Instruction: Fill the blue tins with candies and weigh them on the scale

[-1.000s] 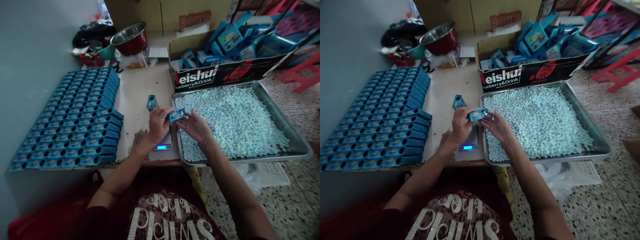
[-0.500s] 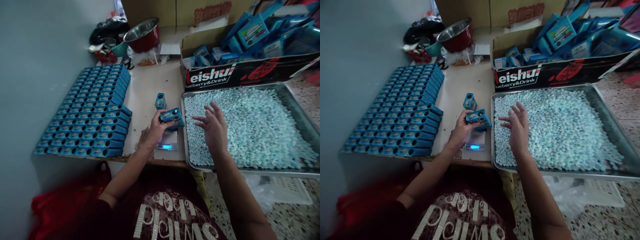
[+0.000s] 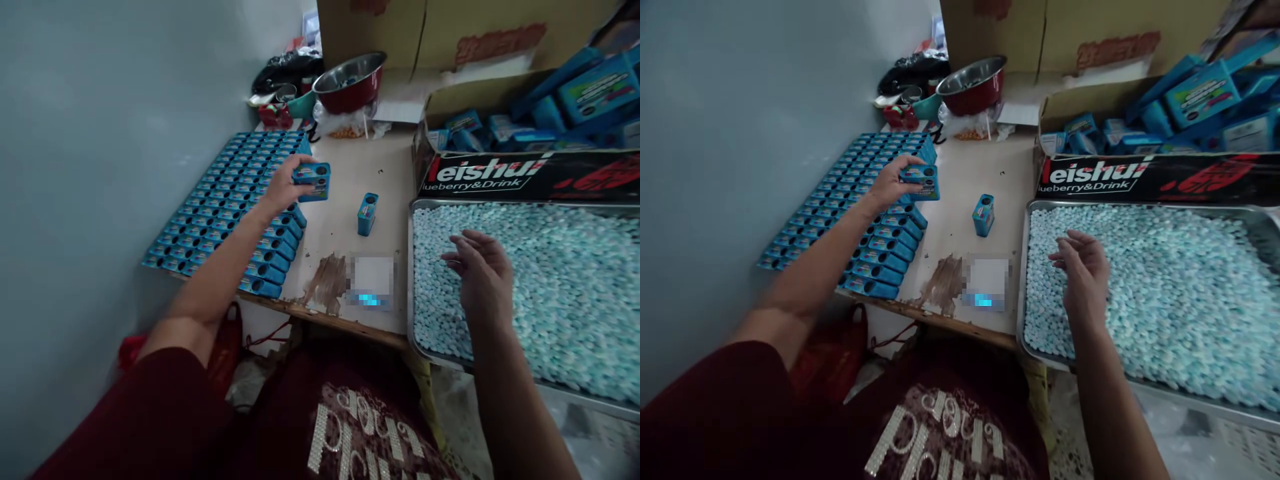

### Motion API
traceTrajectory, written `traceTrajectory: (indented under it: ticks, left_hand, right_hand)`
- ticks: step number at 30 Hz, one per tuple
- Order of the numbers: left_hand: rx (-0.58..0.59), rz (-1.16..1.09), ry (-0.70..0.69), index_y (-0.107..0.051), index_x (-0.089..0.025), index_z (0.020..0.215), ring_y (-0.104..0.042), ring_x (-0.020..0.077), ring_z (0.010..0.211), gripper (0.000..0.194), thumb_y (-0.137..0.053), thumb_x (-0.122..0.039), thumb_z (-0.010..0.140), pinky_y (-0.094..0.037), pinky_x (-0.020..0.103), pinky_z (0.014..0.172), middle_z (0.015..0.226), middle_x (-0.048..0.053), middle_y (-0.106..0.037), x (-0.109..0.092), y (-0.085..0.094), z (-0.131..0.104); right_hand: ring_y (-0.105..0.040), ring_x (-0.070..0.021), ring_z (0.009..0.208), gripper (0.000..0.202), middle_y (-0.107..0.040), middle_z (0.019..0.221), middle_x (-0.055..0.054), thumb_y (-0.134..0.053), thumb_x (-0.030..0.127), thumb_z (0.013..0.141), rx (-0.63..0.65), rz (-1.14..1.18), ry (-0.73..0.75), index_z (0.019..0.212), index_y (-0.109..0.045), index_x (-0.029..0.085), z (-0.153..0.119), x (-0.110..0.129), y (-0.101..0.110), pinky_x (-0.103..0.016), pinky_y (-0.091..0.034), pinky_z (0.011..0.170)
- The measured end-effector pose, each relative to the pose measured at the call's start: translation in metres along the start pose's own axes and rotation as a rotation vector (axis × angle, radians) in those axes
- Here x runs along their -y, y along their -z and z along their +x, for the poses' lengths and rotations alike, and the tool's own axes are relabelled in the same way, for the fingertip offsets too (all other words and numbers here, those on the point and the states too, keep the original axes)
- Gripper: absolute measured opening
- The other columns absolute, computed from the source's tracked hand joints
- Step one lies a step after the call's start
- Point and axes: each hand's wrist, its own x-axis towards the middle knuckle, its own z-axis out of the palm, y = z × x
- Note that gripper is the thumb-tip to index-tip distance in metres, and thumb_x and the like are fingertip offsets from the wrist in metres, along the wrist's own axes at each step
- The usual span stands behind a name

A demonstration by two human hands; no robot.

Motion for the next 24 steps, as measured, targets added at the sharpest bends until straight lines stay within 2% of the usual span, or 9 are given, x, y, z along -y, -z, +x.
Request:
traceTrajectory:
  ticks: [3,5,7,9,12,15,18,21,24]
  left_hand:
    - [0.167,-0.014,0.188,-0.066,-0.021,0.111,-0.068,0.0262,0.105,0.05,-0.081,-0.03,0.064,-0.056,0.046,0.106,0.106,0.004,-0.071,0.035,0.032,0.02]
    - [0.27,0.073,0.24,-0.067,-0.02,0.111,-0.067,0.0254,0.104,0.051,-0.08,-0.032,0.063,-0.056,0.045,0.107,0.105,0.004,-0.071,0.057,0.04,0.025]
    - [0.381,0.201,0.226,-0.07,-0.019,0.114,-0.067,0.0265,0.109,0.053,-0.077,-0.035,0.063,-0.054,0.044,0.11,0.111,0.005,-0.074,0.075,0.045,0.027]
    - [0.499,0.325,0.18,-0.073,-0.021,0.121,-0.067,0.028,0.117,0.054,-0.071,-0.038,0.07,-0.052,0.043,0.113,0.121,0.007,-0.076,0.085,0.048,0.027]
    - [0.61,0.511,0.099,-0.073,-0.023,0.134,-0.064,0.0316,0.128,0.054,-0.062,-0.043,0.086,-0.046,0.045,0.121,0.137,0.011,-0.074,0.078,0.045,0.017]
    - [0.554,0.708,0.107,-0.066,-0.021,0.149,-0.06,0.0395,0.138,0.062,-0.054,-0.056,0.099,-0.041,0.056,0.126,0.148,0.017,-0.066,0.052,0.029,-0.006]
    - [0.419,0.754,0.178,-0.058,-0.021,0.156,-0.046,0.0416,0.156,0.06,-0.049,-0.049,0.105,-0.028,0.062,0.135,0.161,0.018,-0.057,0.032,0.008,-0.036]
    - [0.305,0.682,0.197,-0.051,-0.023,0.162,-0.032,0.038,0.168,0.06,-0.047,-0.037,0.104,-0.015,0.063,0.141,0.172,0.015,-0.049,0.037,-0.005,-0.055]
    - [0.191,0.563,0.125,-0.054,-0.027,0.159,-0.033,0.0395,0.168,0.061,-0.053,-0.034,0.099,-0.014,0.068,0.141,0.17,0.014,-0.053,0.061,-0.013,-0.059]
  right_hand:
    - [-0.07,-0.0148,0.068,0.022,-0.074,0.084,0.001,-0.082,0.041,0.081,0.114,-0.181,0.118,0.095,-0.075,0.026,-0.009,0.017,-0.018,-0.026,-0.054,0.064]
    - [-0.071,-0.0182,0.069,0.016,-0.076,0.083,-0.001,-0.074,0.04,0.088,0.32,-0.368,0.191,0.096,-0.076,0.026,-0.008,0.023,-0.032,-0.031,-0.057,0.068]
    - [-0.073,-0.0205,0.072,0.021,-0.079,0.089,-0.004,-0.065,0.035,0.096,0.521,-0.614,0.275,0.108,-0.078,0.025,0.002,0.025,-0.047,-0.034,-0.058,0.073]
    - [-0.076,-0.0236,0.08,0.034,-0.082,0.098,-0.007,-0.056,0.025,0.1,0.63,-0.89,0.386,0.128,-0.077,0.024,0.022,0.022,-0.065,-0.037,-0.058,0.079]
    - [-0.078,-0.0301,0.1,0.05,-0.083,0.112,-0.013,-0.052,0.016,0.101,0.64,-1.257,0.55,0.146,-0.071,0.02,0.062,0.013,-0.098,-0.04,-0.057,0.088]
    - [-0.077,-0.0319,0.111,0.046,-0.082,0.124,-0.015,-0.057,0.018,0.102,0.708,-1.503,0.618,0.145,-0.075,0.023,0.094,0.007,-0.132,-0.039,-0.056,0.09]
    - [-0.076,-0.0323,0.112,0.038,-0.082,0.126,-0.013,-0.066,0.024,0.101,0.768,-1.608,0.637,0.136,-0.081,0.026,0.107,0.009,-0.15,-0.037,-0.053,0.085]
    - [-0.076,-0.0303,0.105,0.028,-0.085,0.113,-0.008,-0.077,0.034,0.097,0.719,-1.553,0.602,0.122,-0.088,0.029,0.102,0.012,-0.142,-0.034,-0.047,0.078]
    - [-0.071,-0.0246,0.083,0.021,-0.081,0.087,-0.004,-0.084,0.045,0.091,0.589,-1.372,0.509,0.105,-0.092,0.03,0.076,0.016,-0.114,-0.033,-0.041,0.071]
